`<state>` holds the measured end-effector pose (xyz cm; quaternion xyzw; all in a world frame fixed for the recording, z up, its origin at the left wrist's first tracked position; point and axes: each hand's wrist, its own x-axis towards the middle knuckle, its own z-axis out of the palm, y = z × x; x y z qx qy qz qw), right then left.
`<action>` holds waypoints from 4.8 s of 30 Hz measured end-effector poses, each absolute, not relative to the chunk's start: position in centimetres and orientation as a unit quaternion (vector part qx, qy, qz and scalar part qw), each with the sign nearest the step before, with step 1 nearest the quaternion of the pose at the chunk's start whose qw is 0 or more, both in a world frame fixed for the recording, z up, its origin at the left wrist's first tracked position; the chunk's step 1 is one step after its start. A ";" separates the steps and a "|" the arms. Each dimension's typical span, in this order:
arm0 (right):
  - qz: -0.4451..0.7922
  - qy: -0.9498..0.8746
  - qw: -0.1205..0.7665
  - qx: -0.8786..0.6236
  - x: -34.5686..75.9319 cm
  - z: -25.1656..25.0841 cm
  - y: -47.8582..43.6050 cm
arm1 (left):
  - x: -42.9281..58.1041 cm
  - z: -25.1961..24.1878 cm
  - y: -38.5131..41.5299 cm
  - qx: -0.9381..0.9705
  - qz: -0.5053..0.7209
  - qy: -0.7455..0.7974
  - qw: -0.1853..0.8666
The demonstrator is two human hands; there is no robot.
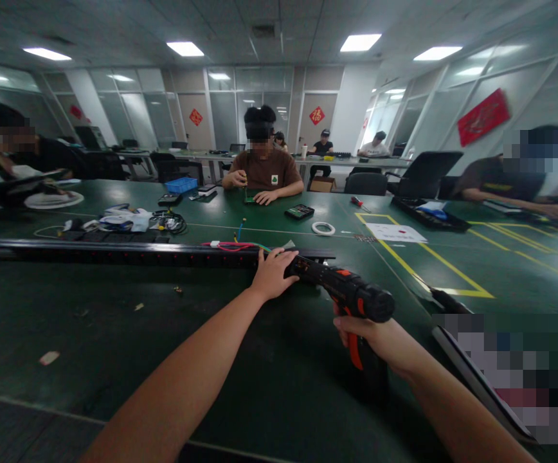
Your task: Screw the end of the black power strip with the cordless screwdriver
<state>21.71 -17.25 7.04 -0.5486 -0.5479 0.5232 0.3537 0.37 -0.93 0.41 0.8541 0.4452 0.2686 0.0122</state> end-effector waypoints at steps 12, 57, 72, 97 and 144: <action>0.519 -0.549 0.354 -0.551 21.7 7.3 -17.4 | 0.4 0.5 -0.9 0.853 0.270 0.445 0.017; 0.514 -0.554 0.353 -0.552 21.6 7.3 -17.3 | 0.3 0.3 -0.9 0.854 0.283 0.435 0.017; 0.516 -0.556 0.354 -0.547 21.9 6.9 -17.2 | 0.3 0.4 -1.0 0.854 0.278 0.440 0.022; 0.513 -0.559 0.349 -0.549 21.6 7.3 -17.3 | 0.4 0.5 -1.0 0.854 0.274 0.442 0.017; 0.520 -0.545 0.359 -0.551 21.7 7.1 -17.3 | 0.3 0.5 -1.1 0.854 0.275 0.442 0.019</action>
